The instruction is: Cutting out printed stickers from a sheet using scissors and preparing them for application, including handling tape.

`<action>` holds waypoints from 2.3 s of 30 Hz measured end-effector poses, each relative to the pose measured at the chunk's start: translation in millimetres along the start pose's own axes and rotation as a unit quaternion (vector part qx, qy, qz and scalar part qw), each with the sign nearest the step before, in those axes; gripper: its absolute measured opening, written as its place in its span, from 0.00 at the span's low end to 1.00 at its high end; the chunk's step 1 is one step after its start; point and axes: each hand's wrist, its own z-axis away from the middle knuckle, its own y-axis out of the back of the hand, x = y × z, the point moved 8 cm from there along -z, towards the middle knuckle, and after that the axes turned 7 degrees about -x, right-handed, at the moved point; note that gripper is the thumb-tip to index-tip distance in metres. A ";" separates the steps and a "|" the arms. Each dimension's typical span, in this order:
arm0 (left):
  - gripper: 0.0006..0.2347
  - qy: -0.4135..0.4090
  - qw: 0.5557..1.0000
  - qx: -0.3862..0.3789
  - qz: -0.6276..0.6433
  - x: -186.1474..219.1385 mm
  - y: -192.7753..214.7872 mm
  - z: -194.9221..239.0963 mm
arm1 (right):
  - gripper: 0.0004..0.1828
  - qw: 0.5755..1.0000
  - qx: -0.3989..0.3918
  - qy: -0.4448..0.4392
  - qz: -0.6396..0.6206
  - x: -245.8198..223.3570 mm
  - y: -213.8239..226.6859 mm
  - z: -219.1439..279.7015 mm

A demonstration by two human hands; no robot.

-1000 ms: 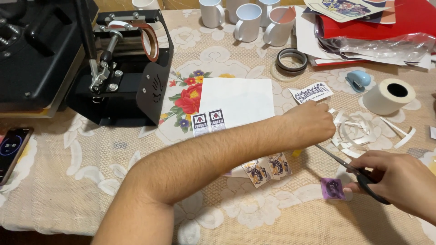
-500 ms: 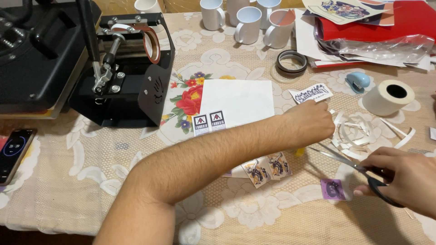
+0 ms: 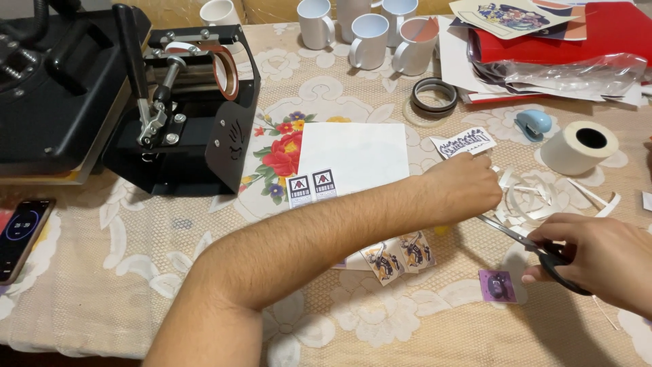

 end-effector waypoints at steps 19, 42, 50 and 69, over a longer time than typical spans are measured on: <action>0.03 0.035 0.995 0.053 0.081 -14.6 34.2 28.3 | 0.24 0.999 -0.031 -0.021 0.013 -13.6 4.3 8.7; 0.06 0.171 0.297 0.290 0.893 23.2 2.0 195.9 | 0.14 0.986 -0.128 0.008 -0.107 -14.4 -58.1 -35.2; 0.06 0.158 0.386 0.297 0.859 9.3 42.3 220.4 | 0.06 0.817 0.277 0.180 -0.472 -105.2 133.7 64.3; 0.05 0.106 0.448 0.417 0.784 -6.6 52.3 234.7 | 0.18 0.714 0.265 0.303 -0.573 -152.6 131.2 72.2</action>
